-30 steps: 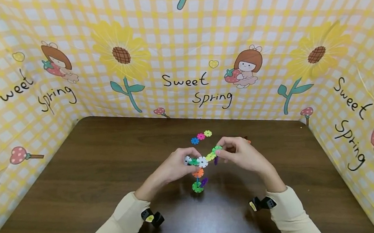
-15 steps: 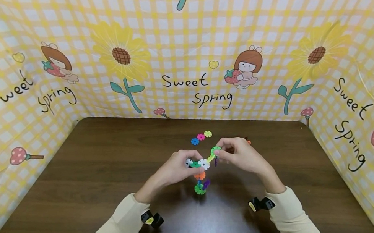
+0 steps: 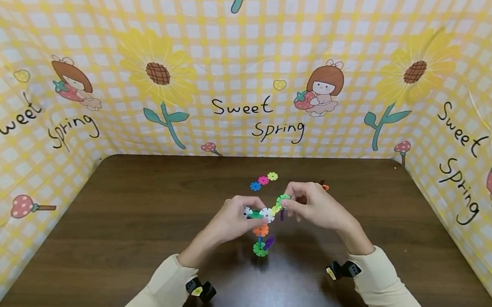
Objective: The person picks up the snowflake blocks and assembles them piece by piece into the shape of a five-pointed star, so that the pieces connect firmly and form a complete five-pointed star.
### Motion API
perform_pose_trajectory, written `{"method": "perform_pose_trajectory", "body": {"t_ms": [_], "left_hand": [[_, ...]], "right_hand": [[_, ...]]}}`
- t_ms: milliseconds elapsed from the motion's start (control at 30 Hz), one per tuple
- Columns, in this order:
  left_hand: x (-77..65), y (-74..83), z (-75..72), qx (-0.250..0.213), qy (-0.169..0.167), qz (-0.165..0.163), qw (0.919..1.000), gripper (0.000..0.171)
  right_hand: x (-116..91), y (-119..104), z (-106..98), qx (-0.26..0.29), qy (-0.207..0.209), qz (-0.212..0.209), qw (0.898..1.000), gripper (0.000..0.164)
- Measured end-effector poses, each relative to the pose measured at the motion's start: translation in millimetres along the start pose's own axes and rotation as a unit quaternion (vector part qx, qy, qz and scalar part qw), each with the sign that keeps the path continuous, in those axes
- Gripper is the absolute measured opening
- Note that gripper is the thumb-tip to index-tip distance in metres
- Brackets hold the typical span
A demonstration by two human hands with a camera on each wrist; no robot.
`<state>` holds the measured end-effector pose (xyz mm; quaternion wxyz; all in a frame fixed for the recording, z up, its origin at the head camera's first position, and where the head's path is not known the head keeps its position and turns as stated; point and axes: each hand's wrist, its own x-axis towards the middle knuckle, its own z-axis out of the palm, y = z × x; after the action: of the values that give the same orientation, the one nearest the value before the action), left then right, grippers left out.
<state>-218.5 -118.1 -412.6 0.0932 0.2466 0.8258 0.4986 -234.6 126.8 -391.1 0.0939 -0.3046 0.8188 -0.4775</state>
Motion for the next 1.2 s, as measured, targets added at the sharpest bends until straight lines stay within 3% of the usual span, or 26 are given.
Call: {"method": "perform_pose_trajectory", "body": {"t_ms": [233,567,933,1067,1200], "left_hand": [[-0.6,-3.7,-2.5,0.031,-0.028,0.010,0.9991,0.014],[-0.5,-0.8,-3.4,0.070,-0.066,0.001,0.9953,0.037],[-1.7,-0.7,-1.3,0.084,-0.058,0.015,0.9947,0.026],[-3.6,-4.4,-3.0,0.085,-0.049,0.018,0.9950,0.028],[-6.1,-8.6,-5.7,0.089,-0.032,0.021,0.9953,0.030]], "right_hand": [[5,0,2,0.009,0.002,0.008,1.000,0.009],[16,-3,5,-0.006,-0.025,-0.014,1.000,0.011],[24,-2,9,0.006,-0.034,-0.018,0.999,0.011],[28,6,6,0.020,-0.010,-0.021,1.000,0.014],[38,22,5,0.017,0.048,-0.012,0.999,0.020]]}}
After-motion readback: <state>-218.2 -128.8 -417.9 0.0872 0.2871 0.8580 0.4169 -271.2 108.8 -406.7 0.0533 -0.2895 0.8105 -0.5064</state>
